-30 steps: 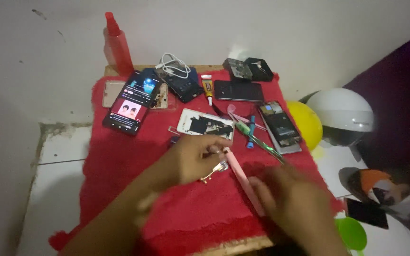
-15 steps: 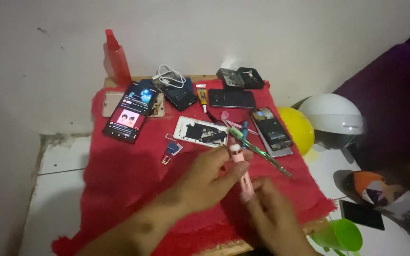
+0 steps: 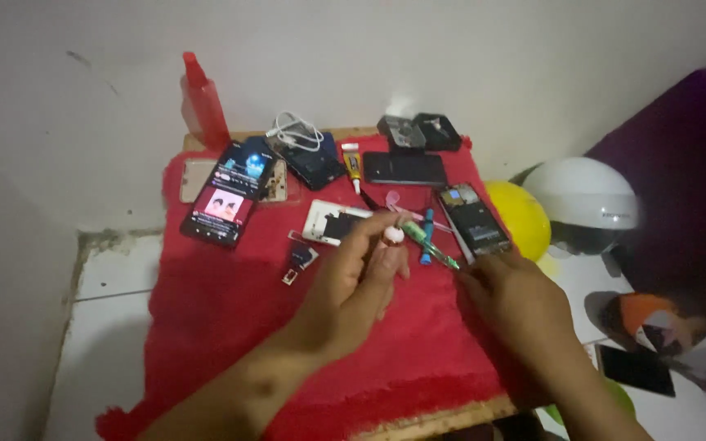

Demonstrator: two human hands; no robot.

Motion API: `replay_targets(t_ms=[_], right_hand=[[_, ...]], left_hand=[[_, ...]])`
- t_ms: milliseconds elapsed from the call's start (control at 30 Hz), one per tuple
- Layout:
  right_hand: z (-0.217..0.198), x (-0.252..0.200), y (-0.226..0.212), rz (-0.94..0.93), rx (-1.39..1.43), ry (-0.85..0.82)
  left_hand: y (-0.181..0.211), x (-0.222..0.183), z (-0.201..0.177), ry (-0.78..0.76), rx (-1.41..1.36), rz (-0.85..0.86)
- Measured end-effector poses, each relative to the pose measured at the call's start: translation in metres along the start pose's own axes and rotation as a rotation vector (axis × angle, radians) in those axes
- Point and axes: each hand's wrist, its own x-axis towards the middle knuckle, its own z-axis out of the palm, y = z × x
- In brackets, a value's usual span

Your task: Inspecting and manipulating a small circuit board using a handheld inspection light and tweezers on a repair bench.

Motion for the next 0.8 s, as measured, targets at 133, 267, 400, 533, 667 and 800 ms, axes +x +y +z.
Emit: replay_targets(t_ms=[133, 267, 400, 533, 667, 800], right_hand=[[-0.022, -0.010, -0.010, 0.234, 0.194, -0.135], [-0.017, -0.032, 0.007, 0.170, 0.472, 0.113], [0.005, -0.035, 0.010, -0.100, 0.335, 0.321], [0.038, -0.013, 0.046, -0.315, 0.206, 0.509], [0.036, -0.026, 0.044, -0.120, 0.283, 0.526], [0.033, -0.018, 0.022, -0.511, 0.316, 0.608]], left_hand=[[0.006, 0.003, 0.000, 0.019, 0.119, 0.035], [0.002, 0.004, -0.001, 0.049, 0.145, 0.043], [0.004, 0.005, 0.002, -0.007, 0.091, -0.051], [0.021, 0.008, -0.005, 0.153, -0.050, -0.174], [0.016, 0.013, -0.008, 0.111, 0.340, -0.216], [0.001, 0.011, -0.002, 0.040, 0.190, -0.064]])
